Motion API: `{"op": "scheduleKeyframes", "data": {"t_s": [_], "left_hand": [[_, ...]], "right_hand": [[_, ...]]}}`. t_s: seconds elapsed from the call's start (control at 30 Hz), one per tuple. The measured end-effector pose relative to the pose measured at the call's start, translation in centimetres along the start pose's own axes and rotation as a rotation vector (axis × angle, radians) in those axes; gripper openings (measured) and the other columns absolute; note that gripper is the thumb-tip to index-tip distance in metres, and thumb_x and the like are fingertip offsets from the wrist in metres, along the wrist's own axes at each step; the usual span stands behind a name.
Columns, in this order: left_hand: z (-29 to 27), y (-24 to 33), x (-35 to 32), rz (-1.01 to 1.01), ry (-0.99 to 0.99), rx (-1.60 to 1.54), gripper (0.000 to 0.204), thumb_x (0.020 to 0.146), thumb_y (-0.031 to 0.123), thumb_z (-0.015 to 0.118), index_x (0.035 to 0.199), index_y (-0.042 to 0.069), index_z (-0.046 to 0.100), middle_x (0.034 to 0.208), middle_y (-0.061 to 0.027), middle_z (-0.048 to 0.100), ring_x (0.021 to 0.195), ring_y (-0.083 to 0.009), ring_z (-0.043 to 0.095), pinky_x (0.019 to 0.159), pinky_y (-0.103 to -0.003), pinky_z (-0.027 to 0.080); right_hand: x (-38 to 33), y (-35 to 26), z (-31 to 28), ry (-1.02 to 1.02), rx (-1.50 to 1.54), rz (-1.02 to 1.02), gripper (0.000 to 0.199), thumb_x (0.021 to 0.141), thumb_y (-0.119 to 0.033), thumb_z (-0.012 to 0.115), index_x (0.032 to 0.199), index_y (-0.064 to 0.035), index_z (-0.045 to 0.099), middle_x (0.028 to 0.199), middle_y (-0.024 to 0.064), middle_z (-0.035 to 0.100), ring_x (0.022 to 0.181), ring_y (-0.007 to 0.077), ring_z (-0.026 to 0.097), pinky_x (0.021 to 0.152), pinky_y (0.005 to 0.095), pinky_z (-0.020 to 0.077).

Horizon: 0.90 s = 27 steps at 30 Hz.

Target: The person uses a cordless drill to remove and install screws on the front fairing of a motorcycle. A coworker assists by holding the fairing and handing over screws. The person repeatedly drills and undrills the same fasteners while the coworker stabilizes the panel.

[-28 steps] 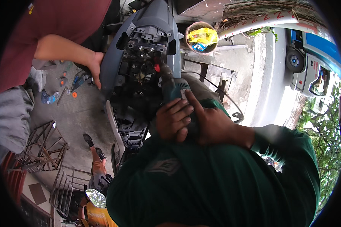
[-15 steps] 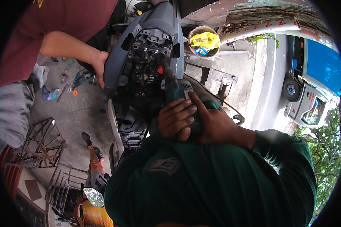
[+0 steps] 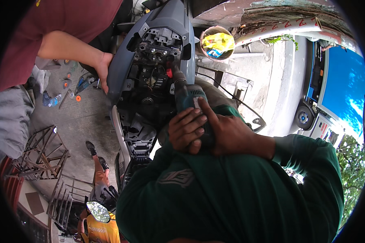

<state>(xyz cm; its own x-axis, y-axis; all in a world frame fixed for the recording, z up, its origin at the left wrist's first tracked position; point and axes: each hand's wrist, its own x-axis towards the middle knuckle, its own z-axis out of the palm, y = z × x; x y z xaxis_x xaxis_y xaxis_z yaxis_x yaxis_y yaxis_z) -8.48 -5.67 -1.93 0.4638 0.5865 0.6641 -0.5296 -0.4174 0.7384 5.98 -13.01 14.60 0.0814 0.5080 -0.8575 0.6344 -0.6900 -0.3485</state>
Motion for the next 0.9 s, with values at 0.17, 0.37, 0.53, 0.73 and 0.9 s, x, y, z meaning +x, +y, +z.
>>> {"op": "scheduleKeyframes", "data": {"t_s": [0.17,0.37,0.53,0.73,0.9], "left_hand": [[-0.6,0.4,-0.2,-0.046,-0.020,-0.012,0.026,0.104,0.023,0.052,0.106,0.000,0.064,0.113,-0.0256,0.078,0.111,-0.0442,0.076,0.099,-0.059,0.060],[-0.6,0.1,-0.2,-0.030,0.045,-0.008,0.024,0.103,0.021,0.053,0.103,0.000,0.065,0.113,-0.0254,0.078,0.111,-0.0438,0.076,0.100,-0.058,0.060],[-0.8,-0.1,0.0,-0.009,0.045,0.009,0.031,0.105,0.025,0.049,0.098,-0.002,0.063,0.104,-0.0286,0.078,0.102,-0.0454,0.077,0.092,-0.061,0.062],[-1.1,0.1,1.1,-0.074,0.000,-0.038,0.023,0.101,0.019,0.055,0.101,-0.001,0.067,0.111,-0.0255,0.079,0.109,-0.0437,0.077,0.100,-0.058,0.060],[-0.8,-0.3,2.4,-0.054,-0.019,-0.037,0.023,0.100,0.019,0.057,0.100,-0.001,0.067,0.111,-0.0254,0.079,0.109,-0.0427,0.077,0.099,-0.056,0.060]], "right_hand": [[0.2,-0.5,0.1,-0.028,-0.006,0.000,0.136,0.067,-0.020,0.082,0.170,0.0003,-0.004,0.092,0.0277,0.072,0.084,0.0462,0.074,0.078,0.0506,0.0597],[0.4,-0.9,0.5,-0.007,-0.020,-0.019,0.135,0.067,-0.019,0.081,0.169,0.0033,-0.005,0.086,0.0274,0.071,0.079,0.0453,0.073,0.075,0.0505,0.0593],[0.6,-1.2,0.6,0.011,-0.025,-0.018,0.133,0.069,-0.020,0.080,0.169,0.0037,-0.005,0.085,0.0270,0.071,0.079,0.0449,0.073,0.075,0.0508,0.0590],[0.3,-1.2,0.1,0.027,0.025,-0.019,0.128,0.073,-0.027,0.079,0.168,0.0044,-0.002,0.084,0.0277,0.073,0.077,0.0457,0.075,0.076,0.0518,0.0619],[0.2,-1.0,-0.7,0.052,0.041,-0.016,0.127,0.074,-0.026,0.078,0.168,0.0045,-0.001,0.085,0.0300,0.073,0.078,0.0479,0.074,0.077,0.0534,0.0617]]}}
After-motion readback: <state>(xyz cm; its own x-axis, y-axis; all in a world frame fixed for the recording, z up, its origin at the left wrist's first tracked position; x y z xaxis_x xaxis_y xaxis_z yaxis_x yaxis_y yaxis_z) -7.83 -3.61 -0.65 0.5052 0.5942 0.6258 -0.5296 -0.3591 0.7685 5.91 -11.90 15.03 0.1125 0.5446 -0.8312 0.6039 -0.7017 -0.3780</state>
